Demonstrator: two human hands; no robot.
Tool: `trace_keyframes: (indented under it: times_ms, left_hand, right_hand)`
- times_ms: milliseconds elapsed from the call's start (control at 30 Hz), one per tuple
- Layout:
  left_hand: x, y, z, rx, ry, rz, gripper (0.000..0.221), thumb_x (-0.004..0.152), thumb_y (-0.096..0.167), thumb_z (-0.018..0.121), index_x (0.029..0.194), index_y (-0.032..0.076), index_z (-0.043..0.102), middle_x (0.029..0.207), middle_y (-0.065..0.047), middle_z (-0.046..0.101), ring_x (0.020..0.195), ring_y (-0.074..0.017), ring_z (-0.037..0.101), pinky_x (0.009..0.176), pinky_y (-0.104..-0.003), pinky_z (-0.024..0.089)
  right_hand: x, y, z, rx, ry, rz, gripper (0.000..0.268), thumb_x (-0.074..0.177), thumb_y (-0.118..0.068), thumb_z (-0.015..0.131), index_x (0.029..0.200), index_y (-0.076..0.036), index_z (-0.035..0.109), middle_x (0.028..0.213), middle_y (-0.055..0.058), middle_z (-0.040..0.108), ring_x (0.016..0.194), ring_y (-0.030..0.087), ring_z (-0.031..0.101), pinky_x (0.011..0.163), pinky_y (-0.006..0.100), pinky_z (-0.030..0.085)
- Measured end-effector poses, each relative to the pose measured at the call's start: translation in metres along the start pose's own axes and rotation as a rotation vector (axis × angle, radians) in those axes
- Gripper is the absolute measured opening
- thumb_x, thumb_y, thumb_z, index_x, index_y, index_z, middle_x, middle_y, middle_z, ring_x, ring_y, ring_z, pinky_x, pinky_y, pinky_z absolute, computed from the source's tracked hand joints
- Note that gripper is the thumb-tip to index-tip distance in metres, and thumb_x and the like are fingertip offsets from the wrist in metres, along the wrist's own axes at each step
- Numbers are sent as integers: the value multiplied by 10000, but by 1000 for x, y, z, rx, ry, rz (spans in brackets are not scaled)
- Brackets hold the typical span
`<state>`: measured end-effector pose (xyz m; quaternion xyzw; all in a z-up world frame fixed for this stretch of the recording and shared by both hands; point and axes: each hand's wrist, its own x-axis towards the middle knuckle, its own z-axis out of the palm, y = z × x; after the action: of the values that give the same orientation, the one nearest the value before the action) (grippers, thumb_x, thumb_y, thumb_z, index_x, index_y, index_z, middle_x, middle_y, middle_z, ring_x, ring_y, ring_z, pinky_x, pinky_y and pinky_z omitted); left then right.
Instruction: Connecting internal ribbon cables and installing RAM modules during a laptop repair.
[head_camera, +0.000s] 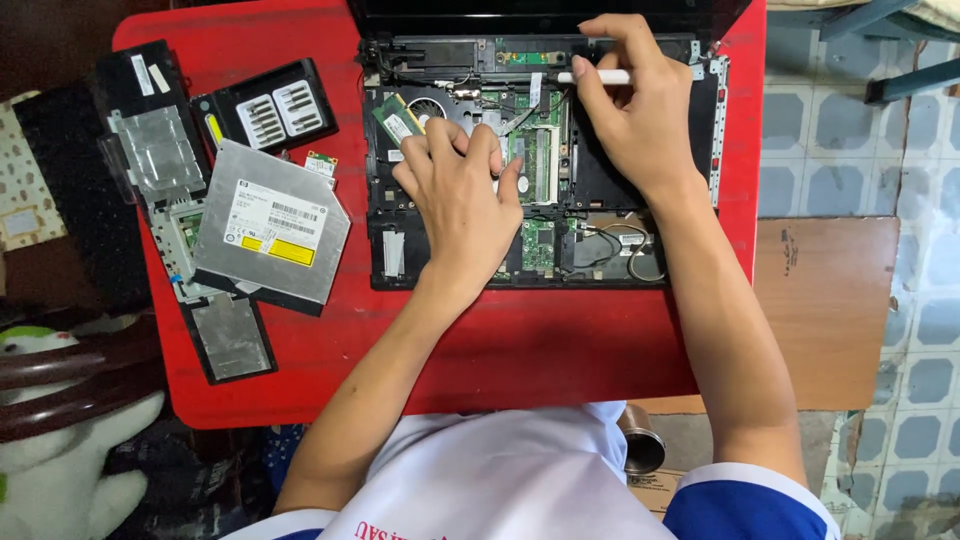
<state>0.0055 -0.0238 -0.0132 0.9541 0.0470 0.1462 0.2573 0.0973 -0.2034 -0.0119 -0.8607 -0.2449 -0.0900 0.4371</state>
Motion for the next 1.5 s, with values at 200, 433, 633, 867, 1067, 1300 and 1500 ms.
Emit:
trace_keyframes:
  times_ms: [200, 433, 633, 867, 1067, 1300, 1500]
  left_hand:
    - [2, 1, 4, 15, -26, -16, 337, 788, 154, 833, 829, 144, 498, 956, -62, 433, 923, -297, 414, 745, -458, 328]
    - [2, -2, 10, 3, -44, -47, 339, 774, 167, 842, 841, 142, 511, 949, -56, 446, 945, -280, 426, 779, -441, 338]
    - [12, -12, -7, -101, -24, 23, 377, 760, 153, 891, 917, 175, 548, 1063, -63, 486, 1031, -268, 454, 857, -409, 352]
    - [32, -64, -62, -231, -64, 58, 401, 822, 145, 914, 1052, 134, 585, 1079, -75, 572, 1025, -285, 522, 892, -391, 379]
    - [32, -73, -73, -185, -187, 57, 590, 797, 161, 953, 1233, 92, 561, 1217, -130, 512, 1148, -339, 459, 971, -450, 406]
    - [35, -68, -75, -220, -182, 68, 636, 732, 87, 955, 1210, 125, 536, 1136, -92, 543, 1066, -290, 472, 936, -384, 392]
    - [38, -61, -79, -375, -120, 86, 615, 698, -65, 923, 1136, 82, 517, 1124, -112, 454, 1064, -264, 533, 965, -367, 451]
  right_hand:
    - [0, -1, 1, -11, 6, -34, 165, 1138, -21, 676, 1274, -33, 582, 737, 8, 511, 611, 128, 404, 649, 294, 357]
    - [0, 1, 2, -31, 29, -29, 193, 1116, -26, 697, 1274, -53, 588, 741, 0, 536, 606, 120, 420, 665, 287, 390]
    - [0, 0, 2, -42, 11, -27, 180, 1125, -67, 683, 1276, -75, 586, 755, -14, 544, 612, 119, 439, 716, 299, 402]
    - [-2, 2, 0, -25, 11, -47, 179, 1132, -46, 678, 1283, -61, 583, 775, 14, 519, 643, 133, 436, 685, 309, 387]
    - [-1, -2, -1, 3, 13, -26, 179, 1133, -53, 675, 1281, -67, 576, 762, 14, 506, 628, 124, 401, 650, 298, 364]
    - [0, 3, 1, 4, 13, -46, 180, 1124, -44, 675, 1269, -54, 568, 740, 11, 522, 614, 130, 418, 642, 293, 368]
    - [0, 0, 1, 13, 8, -37, 174, 1119, -37, 670, 1266, -49, 577, 748, 7, 519, 613, 121, 407, 636, 284, 362]
